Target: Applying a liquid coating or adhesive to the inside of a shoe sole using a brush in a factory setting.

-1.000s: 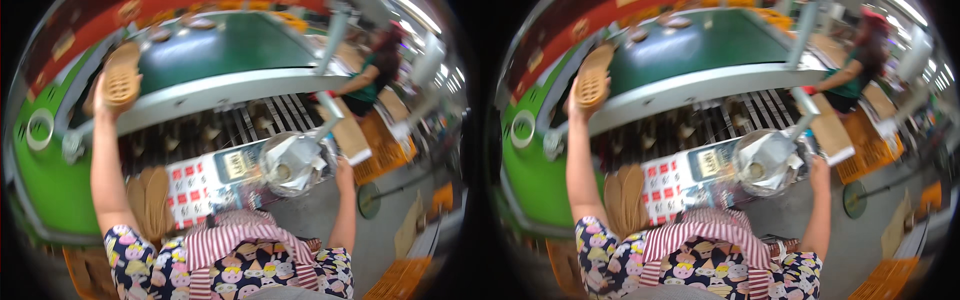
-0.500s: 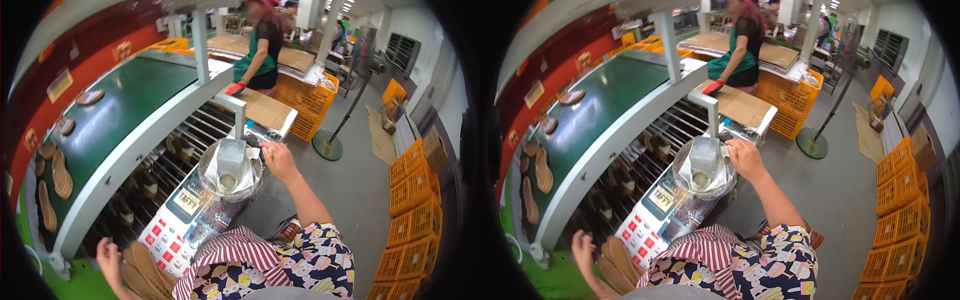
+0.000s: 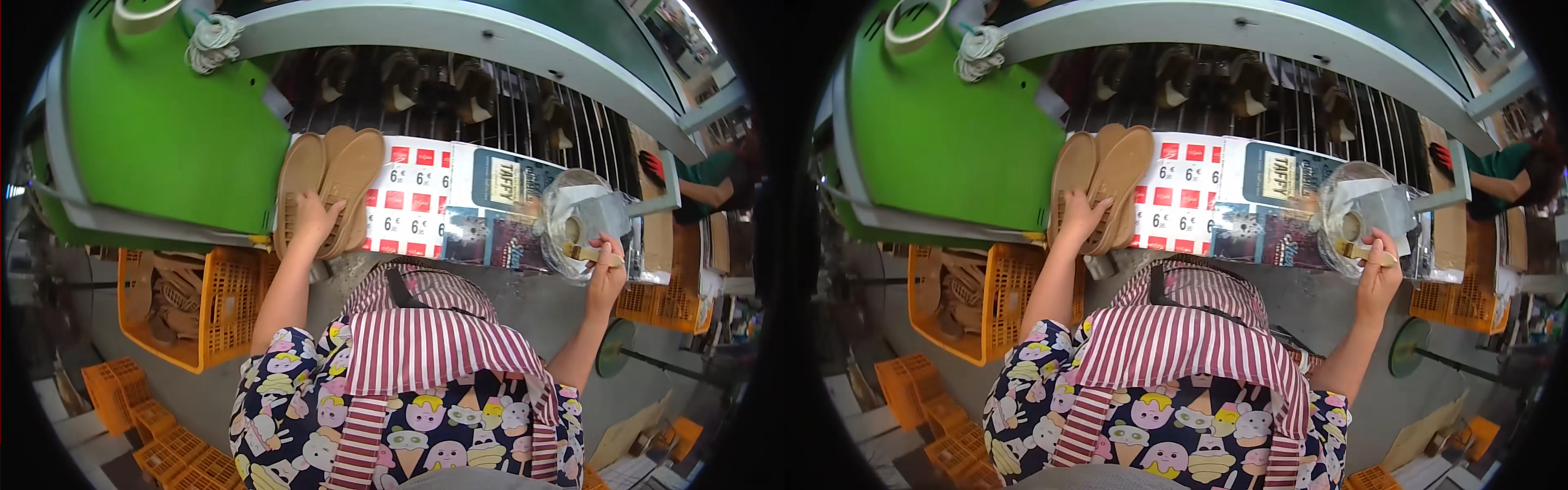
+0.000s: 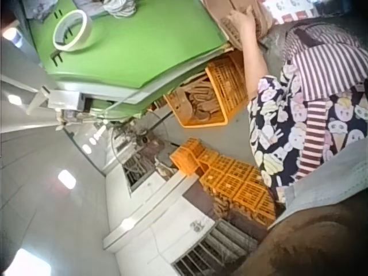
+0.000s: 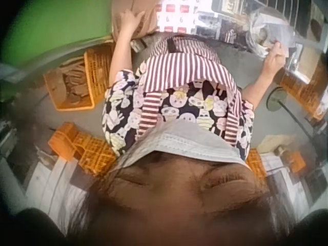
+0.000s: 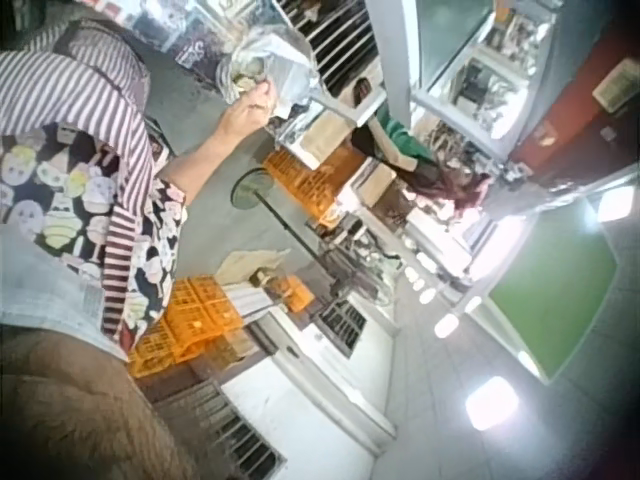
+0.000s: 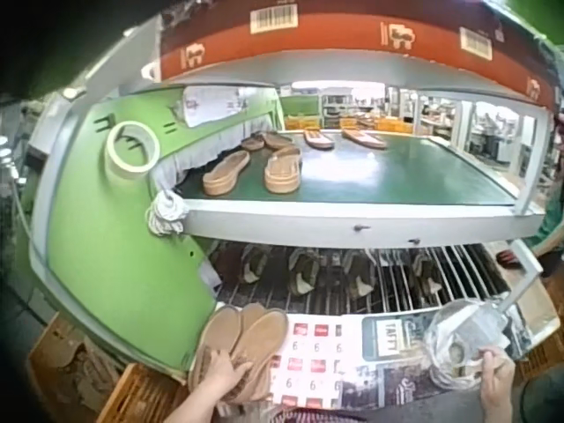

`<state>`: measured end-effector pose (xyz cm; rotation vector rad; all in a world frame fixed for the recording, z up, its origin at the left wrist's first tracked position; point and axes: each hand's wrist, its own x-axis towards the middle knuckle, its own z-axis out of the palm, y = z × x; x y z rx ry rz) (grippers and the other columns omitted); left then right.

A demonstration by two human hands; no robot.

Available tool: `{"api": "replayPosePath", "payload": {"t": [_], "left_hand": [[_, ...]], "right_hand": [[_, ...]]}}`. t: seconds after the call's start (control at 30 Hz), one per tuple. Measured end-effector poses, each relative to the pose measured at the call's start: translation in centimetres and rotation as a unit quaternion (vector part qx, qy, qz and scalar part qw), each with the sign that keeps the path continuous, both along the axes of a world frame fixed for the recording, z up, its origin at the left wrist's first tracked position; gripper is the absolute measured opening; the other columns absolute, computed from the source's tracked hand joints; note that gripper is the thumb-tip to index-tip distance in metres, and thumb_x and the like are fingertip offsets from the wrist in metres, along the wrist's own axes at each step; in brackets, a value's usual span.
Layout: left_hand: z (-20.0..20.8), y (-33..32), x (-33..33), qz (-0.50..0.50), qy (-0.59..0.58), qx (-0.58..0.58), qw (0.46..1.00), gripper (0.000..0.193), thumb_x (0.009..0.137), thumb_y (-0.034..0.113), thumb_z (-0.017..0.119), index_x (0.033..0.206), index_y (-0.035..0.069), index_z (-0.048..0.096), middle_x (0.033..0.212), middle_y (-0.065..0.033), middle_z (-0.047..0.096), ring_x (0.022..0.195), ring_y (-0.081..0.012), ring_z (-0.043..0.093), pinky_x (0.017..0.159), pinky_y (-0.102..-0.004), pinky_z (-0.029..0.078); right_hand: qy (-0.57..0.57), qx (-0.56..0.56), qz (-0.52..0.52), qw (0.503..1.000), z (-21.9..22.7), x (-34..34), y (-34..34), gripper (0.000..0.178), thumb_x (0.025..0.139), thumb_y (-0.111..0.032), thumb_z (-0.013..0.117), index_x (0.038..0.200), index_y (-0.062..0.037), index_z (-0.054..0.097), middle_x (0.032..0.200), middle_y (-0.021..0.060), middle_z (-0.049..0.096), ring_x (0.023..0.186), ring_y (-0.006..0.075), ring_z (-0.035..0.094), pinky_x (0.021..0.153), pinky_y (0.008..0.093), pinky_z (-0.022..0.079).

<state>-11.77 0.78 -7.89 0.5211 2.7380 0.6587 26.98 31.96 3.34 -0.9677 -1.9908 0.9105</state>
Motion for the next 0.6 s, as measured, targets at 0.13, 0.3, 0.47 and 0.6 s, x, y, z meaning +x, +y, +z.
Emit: {"api": "replayPosePath", "payload": {"t": [0.13,0.3,0.47,0.6], "left_hand": [[0.1,-1.4,-0.1,0.020,-0.039,0.035,0.998,0.061,0.075,0.033,0.076,0.114,-0.008,0.054,0.119,-0.0318,0.045,0.111,-0.0451,0.051,0.093,-0.0417,0.045],[-1.5,-1.6,-2.9,-0.046,-0.082,0.144,0.985,0.038,0.078,0.020,0.075,0.104,-0.006,0.064,0.090,-0.0153,0.068,0.080,-0.0196,0.065,0.070,-0.0317,0.052],[3.2,-1.1,-1.9,0.013,-0.437,0.348,0.829,0.035,0.084,0.010,0.060,0.115,-0.006,0.057,0.104,-0.0131,0.066,0.089,-0.0200,0.066,0.080,-0.0315,0.053],[4.6,-0.5,1.2,0.041,-0.539,0.516,0.665,0.047,0.083,0.017,0.057,0.123,-0.006,0.050,0.112,-0.0217,0.061,0.097,-0.0306,0.064,0.082,-0.0413,0.055]], "right_hand": [[0.031,0.034,0.026,0.999,0.2,-0.7,-0.2,0.028,0.101,-0.021,0.044,0.104,0.0017,0.060,0.095,0.0077,0.062,0.081,0.0100,0.057,0.066,0.0232,0.047],[0.110,0.002,-0.037,0.993,0.0,-0.6,0.1,0.025,0.099,-0.017,0.047,0.097,0.0026,0.063,0.094,0.0047,0.062,0.085,0.0110,0.059,0.074,0.0247,0.049],[0.121,-0.069,-0.092,0.986,-2.4,1.9,2.6,0.023,0.098,-0.019,0.050,0.101,0.0018,0.059,0.096,0.0077,0.064,0.080,0.0128,0.064,0.074,0.0252,0.050],[0.135,-0.097,-0.106,0.980,-5.0,3.1,3.1,0.020,0.096,-0.017,0.055,0.102,0.0015,0.057,0.090,0.0077,0.065,0.078,0.0128,0.065,0.071,0.0243,0.051]]}}
